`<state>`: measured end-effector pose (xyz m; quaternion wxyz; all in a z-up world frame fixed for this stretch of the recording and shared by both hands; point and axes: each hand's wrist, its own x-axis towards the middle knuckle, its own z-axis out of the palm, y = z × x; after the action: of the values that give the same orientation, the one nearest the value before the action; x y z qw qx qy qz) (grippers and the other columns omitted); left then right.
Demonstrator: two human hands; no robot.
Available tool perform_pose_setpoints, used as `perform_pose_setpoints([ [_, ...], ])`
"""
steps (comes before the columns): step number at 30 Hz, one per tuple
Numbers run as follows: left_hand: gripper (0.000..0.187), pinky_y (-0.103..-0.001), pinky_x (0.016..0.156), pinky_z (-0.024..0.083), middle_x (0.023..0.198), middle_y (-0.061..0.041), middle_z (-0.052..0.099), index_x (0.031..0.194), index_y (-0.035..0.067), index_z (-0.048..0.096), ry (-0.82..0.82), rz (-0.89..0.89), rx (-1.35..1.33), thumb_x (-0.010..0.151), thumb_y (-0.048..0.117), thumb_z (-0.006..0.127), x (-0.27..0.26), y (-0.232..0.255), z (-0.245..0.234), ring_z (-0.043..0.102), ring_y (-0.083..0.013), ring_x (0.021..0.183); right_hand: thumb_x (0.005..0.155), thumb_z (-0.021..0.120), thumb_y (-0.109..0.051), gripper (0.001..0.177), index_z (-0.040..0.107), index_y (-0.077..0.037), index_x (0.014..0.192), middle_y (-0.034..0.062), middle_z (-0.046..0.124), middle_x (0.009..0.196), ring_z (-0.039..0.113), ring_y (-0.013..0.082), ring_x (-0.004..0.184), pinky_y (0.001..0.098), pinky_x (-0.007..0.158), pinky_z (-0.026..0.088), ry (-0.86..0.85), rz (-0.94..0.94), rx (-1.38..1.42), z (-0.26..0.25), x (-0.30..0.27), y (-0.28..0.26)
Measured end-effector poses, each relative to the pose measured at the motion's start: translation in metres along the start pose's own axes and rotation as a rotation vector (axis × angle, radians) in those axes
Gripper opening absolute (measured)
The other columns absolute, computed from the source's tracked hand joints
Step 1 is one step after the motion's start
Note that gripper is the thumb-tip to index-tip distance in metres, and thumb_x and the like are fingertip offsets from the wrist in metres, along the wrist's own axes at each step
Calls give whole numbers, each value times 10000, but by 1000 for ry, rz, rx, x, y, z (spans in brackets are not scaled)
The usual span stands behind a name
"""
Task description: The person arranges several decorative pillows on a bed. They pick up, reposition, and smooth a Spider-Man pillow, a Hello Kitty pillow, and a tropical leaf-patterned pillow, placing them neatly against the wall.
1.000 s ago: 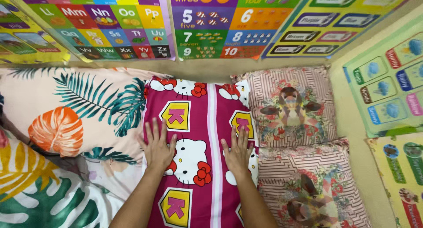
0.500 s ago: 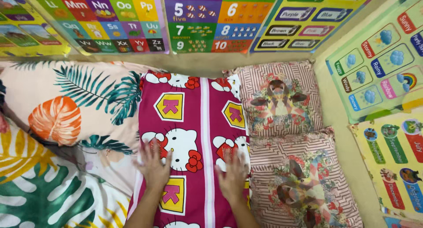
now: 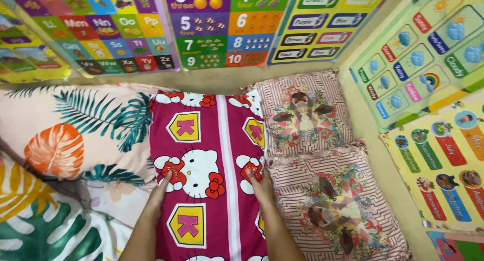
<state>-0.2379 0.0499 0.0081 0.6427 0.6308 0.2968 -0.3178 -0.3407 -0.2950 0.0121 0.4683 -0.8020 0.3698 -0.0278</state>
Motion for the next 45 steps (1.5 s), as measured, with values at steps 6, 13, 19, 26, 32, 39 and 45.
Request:
perform_pose_setpoints([
  [6,836,-509,1008,542,1350,-218,675,1467,37,522,-100,-65,-150,819,537,695,-48,36,22,679,-343,1206,792,817,-201,501,692,-59,1256,53,768,1125,723,157,1007,312,909,559,-246,59,555,-20,13,-41],
  [13,692,-541,955,549,1331,-132,681,1445,127,563,-128,-75,-382,838,442,670,-102,46,41,683,-316,1145,849,783,-148,392,702,-39,1217,46,768,1079,713,143,958,309,885,561,-281,-101,716,-121,4,-118],
  [19,713,-510,985,536,1330,-173,698,1430,11,581,-399,45,-343,896,480,642,-96,31,105,685,-312,1177,867,766,-113,341,722,-28,1194,42,767,1007,706,131,892,312,838,573,-182,-210,590,-253,5,-144],
  [26,693,-500,1004,540,1304,-146,714,1411,48,583,-554,-86,-340,870,477,647,-145,85,270,691,-295,1171,865,780,-147,344,719,-11,1176,36,740,1013,679,126,894,310,802,560,36,-293,474,-389,55,-129],
  [32,761,-453,1065,509,1389,-129,659,1467,79,534,-681,-56,-258,873,540,651,-109,90,384,653,-264,1243,868,752,-334,508,673,-66,1291,154,761,1120,721,291,1009,388,885,547,315,-204,-24,-416,142,-82],
  [39,862,-486,1153,404,1531,-136,552,1540,90,433,-562,-113,-239,895,653,530,-66,52,374,545,-293,1384,966,512,-583,781,423,-115,1585,238,462,1517,437,438,1376,709,1058,259,540,-169,-360,-345,144,-3],
  [45,883,-456,1196,340,1563,-83,503,1558,151,384,-485,76,-315,856,660,550,-63,56,364,467,-261,1435,944,505,-612,738,523,-99,1474,218,549,1455,500,414,1330,678,1042,323,585,-16,-510,-360,79,51],
])
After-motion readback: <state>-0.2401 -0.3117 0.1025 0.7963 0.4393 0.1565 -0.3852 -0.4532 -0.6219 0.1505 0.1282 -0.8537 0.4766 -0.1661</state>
